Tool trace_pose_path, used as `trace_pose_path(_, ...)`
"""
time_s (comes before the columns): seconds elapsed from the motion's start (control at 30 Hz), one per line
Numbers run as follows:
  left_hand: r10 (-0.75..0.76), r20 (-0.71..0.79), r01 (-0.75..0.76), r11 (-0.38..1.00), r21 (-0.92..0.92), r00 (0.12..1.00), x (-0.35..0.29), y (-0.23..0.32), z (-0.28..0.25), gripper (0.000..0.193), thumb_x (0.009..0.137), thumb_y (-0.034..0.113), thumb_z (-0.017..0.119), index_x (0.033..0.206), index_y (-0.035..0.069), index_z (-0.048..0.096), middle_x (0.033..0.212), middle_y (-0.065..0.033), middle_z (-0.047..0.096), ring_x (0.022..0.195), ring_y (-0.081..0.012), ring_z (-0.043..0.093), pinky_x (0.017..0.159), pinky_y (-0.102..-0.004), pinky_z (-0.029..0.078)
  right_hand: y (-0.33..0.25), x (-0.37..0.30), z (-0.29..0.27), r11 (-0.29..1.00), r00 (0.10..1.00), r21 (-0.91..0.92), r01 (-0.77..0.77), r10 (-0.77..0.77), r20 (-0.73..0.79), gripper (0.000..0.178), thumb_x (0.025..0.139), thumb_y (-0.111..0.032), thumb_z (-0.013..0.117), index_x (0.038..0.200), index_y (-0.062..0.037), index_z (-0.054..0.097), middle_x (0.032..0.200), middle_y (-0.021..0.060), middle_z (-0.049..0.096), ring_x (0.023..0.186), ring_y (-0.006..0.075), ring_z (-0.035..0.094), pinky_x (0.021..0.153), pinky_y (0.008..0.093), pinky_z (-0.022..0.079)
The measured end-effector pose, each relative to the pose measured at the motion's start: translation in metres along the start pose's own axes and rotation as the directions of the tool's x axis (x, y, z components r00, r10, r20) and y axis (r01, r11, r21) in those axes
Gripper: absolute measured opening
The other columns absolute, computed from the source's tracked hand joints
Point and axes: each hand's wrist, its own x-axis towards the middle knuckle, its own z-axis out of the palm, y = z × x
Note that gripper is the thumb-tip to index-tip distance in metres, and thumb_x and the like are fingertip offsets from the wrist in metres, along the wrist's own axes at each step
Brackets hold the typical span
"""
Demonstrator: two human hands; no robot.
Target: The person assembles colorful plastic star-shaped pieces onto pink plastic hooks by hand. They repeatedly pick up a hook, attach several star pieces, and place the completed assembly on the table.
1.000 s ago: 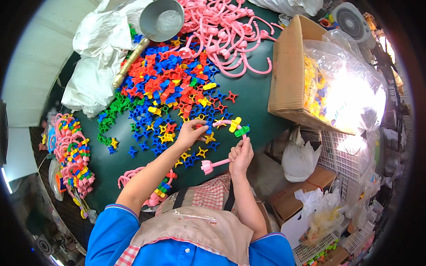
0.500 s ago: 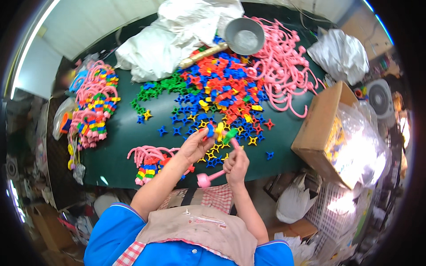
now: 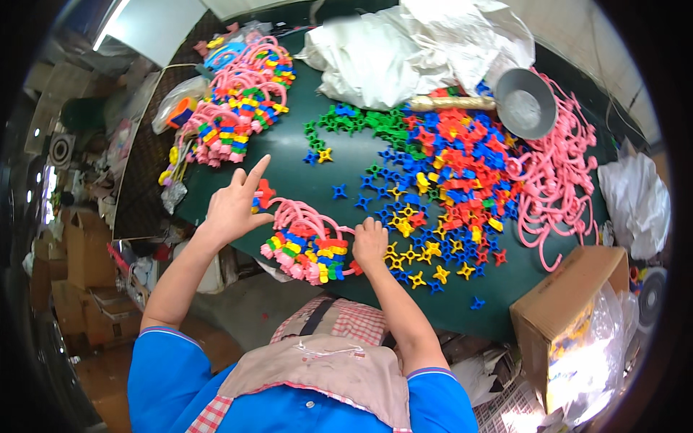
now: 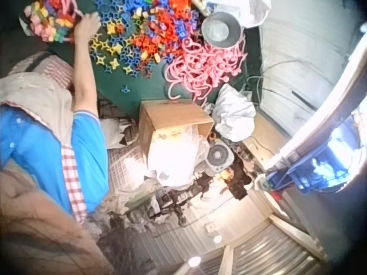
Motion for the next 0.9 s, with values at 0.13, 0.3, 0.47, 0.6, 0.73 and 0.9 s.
trace_pose_path(0.13,0.016,-0.096,-0.024,0.996,-0.081,0.995,-0.023,-0.080,0.013,0.080,0.074,0.016,0.080,0.147,0.019,0.046,0.093,-0.0135,0.064,0.076,-0.0348,0.066,0.069,-0.0438,0.054,-0.010,0.001,-0.007,0.964,0.977,0.250,0.091,-0.037,-0.211,0.011,0.084,-0.015,0.071,0.091,-0.0091,0.065,0.091,0.0069,0.063,0.089,0.0273,0.060,0.081,0.0389,0.045)
trace_pose_path(0.3,0.260,0.167,-0.058,0.680,-0.731,0.951,-0.015,-0.175,0.069,0.026,0.086,0.006,0.068,0.111,0.003,0.073,0.102,-0.0139,0.075,0.094,-0.0230,0.072,0.085,-0.0335,0.055,-0.031,-0.005,-0.090,0.511,0.976,0.839,-0.186,-0.003,0.218,0.022,0.092,-0.009,0.068,0.113,-0.0053,0.070,0.074,-0.0017,0.063,0.064,0.0047,0.055,0.058,0.0246,0.046)
trace_pose_path(0.47,0.461,-0.135,-0.445,0.674,-0.589,0.877,0.042,-0.195,0.228,0.057,0.084,0.014,0.070,0.138,0.004,0.054,0.124,-0.0207,0.063,0.115,-0.0363,0.060,0.100,-0.0436,0.047,-0.097,0.044,-0.071,0.754,0.929,0.632,-0.178,-0.083,0.360,0.035,0.084,-0.015,0.075,0.115,0.0004,0.068,0.102,0.0120,0.067,0.092,0.0197,0.063,0.085,0.0297,0.050)
trace_pose_path(0.6,0.536,-0.342,-0.634,0.688,-0.353,0.772,0.091,-0.151,0.303,0.068,0.066,0.032,0.077,0.125,0.004,0.058,0.112,-0.0197,0.060,0.105,-0.0390,0.058,0.092,-0.0488,0.048,-0.095,0.066,0.017,0.932,0.965,0.322,-0.167,0.088,0.246,0.088,0.060,-0.032,0.083,0.139,-0.0054,0.053,0.130,0.0215,0.056,0.122,0.0376,0.054,0.106,0.0428,0.044)
trace_pose_path(0.73,0.442,-0.202,-0.485,0.762,-0.429,0.874,0.088,-0.158,0.322,0.036,0.072,0.017,0.073,0.103,0.009,0.058,0.102,-0.0147,0.057,0.099,-0.0347,0.061,0.082,-0.0471,0.050,-0.127,0.100,0.023,0.698,0.732,0.486,-0.526,0.081,0.677,0.097,0.058,-0.020,0.087,0.142,0.0018,0.045,0.126,0.0150,0.063,0.115,0.0259,0.062,0.099,0.0349,0.050)
trace_pose_path(0.9,0.458,-0.172,-0.471,0.690,-0.549,0.872,0.088,-0.246,0.298,0.037,0.076,0.026,0.073,0.105,0.011,0.055,0.100,-0.0147,0.063,0.090,-0.0376,0.068,0.072,-0.0497,0.055,-0.206,0.133,0.039,0.574,0.754,0.617,-0.539,0.002,0.657,0.072,0.063,-0.008,0.087,0.128,-0.0016,0.059,0.116,0.0067,0.068,0.107,0.0168,0.064,0.096,0.0323,0.052)
